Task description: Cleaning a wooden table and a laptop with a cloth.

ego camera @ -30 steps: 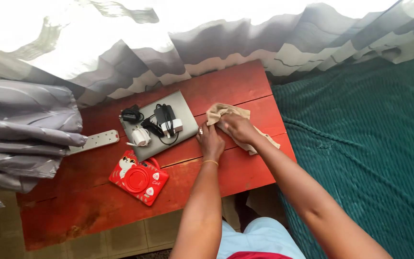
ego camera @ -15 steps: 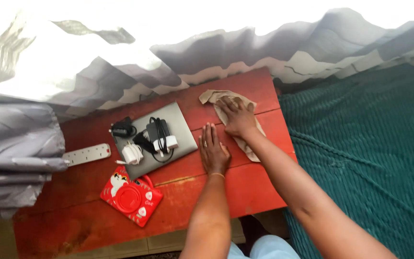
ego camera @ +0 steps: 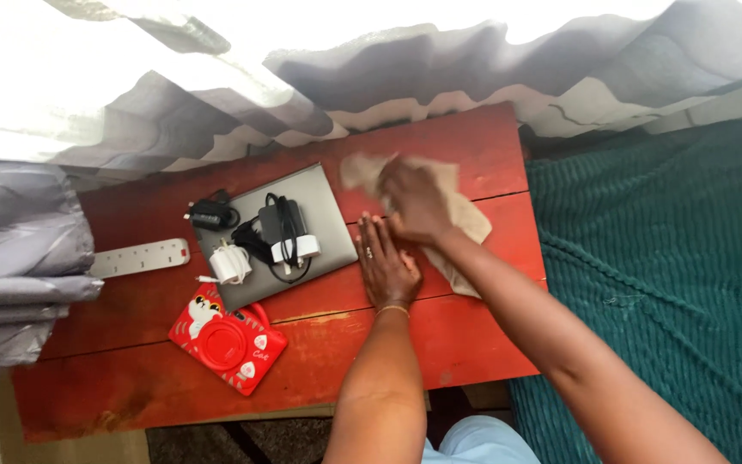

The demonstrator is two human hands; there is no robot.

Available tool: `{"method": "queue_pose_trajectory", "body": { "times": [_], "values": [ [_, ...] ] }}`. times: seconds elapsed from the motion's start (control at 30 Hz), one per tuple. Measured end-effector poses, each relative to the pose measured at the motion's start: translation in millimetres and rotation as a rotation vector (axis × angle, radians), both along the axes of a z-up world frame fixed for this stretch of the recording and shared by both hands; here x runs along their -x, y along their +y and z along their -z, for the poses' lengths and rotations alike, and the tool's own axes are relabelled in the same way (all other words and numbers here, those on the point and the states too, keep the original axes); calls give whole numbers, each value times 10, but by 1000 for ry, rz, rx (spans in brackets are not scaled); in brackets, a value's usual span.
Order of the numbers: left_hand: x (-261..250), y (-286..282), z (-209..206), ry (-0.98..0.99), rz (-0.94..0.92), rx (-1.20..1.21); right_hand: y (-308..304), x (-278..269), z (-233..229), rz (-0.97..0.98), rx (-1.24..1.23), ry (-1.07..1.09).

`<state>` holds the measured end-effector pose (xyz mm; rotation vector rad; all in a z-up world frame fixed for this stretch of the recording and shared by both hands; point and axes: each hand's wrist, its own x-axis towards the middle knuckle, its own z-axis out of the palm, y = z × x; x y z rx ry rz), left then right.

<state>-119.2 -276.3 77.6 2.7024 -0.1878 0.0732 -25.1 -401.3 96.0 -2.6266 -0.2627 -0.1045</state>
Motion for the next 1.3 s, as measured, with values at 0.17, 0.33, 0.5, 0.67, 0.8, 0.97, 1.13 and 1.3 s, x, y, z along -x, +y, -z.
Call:
{"method": "queue_pose_trajectory", "body": {
  "times": [0.17, 0.33, 0.5, 0.67, 0.8, 0.97, 1.13, 1.3],
  "values": [
    [10, 3, 11, 50, -57, 20, 118, 122, 70, -290, -61, -38],
    [14, 9, 14, -17, -24, 21, -258, -211, 125, -207, 37, -100],
    [46, 20, -13, -28, -20, 0, -904, -264, 174, 14, 158, 15],
    [23, 13, -24, -38, -24, 10, -1285, -79, 126, 216, 149, -77],
    [24, 21, -43, -52, -19, -1, -1097, 185, 162, 388, 159, -96],
    [-1, 1, -82, -29, -15, 14, -657, 618, 333, 564, 261, -78],
    [7, 6, -37, -54, -24, 12, -263, 652, 235, 449, 248, -61],
    [19, -8, -63, -59, -11, 29, -769, 222, 124, 164, 149, -7]
  ]
}}
